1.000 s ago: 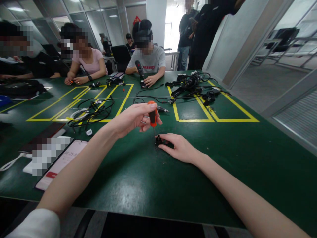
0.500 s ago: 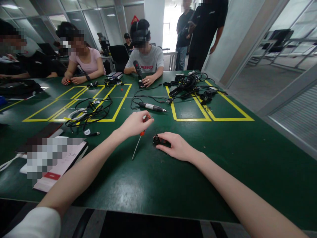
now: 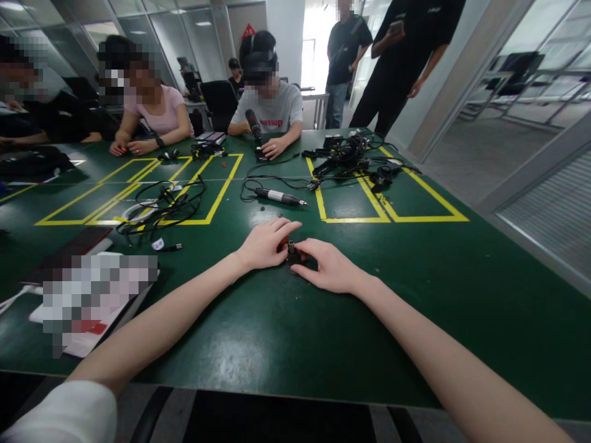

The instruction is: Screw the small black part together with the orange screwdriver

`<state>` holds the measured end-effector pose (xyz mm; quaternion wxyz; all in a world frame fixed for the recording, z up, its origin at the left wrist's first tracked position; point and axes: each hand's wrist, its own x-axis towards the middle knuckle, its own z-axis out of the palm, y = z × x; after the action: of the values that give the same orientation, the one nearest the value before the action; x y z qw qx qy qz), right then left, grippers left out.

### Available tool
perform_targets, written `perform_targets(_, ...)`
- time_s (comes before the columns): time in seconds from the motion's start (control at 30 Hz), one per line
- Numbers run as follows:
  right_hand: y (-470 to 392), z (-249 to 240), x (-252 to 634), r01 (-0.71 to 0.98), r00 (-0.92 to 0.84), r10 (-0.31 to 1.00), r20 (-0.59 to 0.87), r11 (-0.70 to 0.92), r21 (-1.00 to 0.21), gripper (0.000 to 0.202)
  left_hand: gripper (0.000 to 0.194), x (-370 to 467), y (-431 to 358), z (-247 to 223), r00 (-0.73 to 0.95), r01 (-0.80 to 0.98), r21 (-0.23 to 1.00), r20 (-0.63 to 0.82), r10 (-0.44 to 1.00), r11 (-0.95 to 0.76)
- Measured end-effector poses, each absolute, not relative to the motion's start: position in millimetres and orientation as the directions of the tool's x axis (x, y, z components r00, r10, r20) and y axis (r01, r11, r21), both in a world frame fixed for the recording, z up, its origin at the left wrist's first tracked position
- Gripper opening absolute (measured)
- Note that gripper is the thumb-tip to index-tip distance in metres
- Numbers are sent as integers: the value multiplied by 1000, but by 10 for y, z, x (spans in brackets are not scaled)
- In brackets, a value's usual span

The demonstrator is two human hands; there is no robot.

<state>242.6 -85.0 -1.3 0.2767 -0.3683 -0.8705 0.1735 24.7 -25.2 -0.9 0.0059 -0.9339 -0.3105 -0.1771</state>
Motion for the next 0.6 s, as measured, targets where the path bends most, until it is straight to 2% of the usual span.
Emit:
perform_targets(0.13,-785,17,2533,594,-505,808,304,581,-556,28,59,175,-170,-55,761,481,124,431,484,-868)
perform_targets(0.23,-754,45,2579,614,-486,838,248,530,-585,29,58,138,-133,-70,772,413,130,475,422,-901)
perform_targets(0.6,-715,-6,2568,531,-485,858,170,443,-722,32,49,127,-135,-88,762,291,-25,610,216,-957)
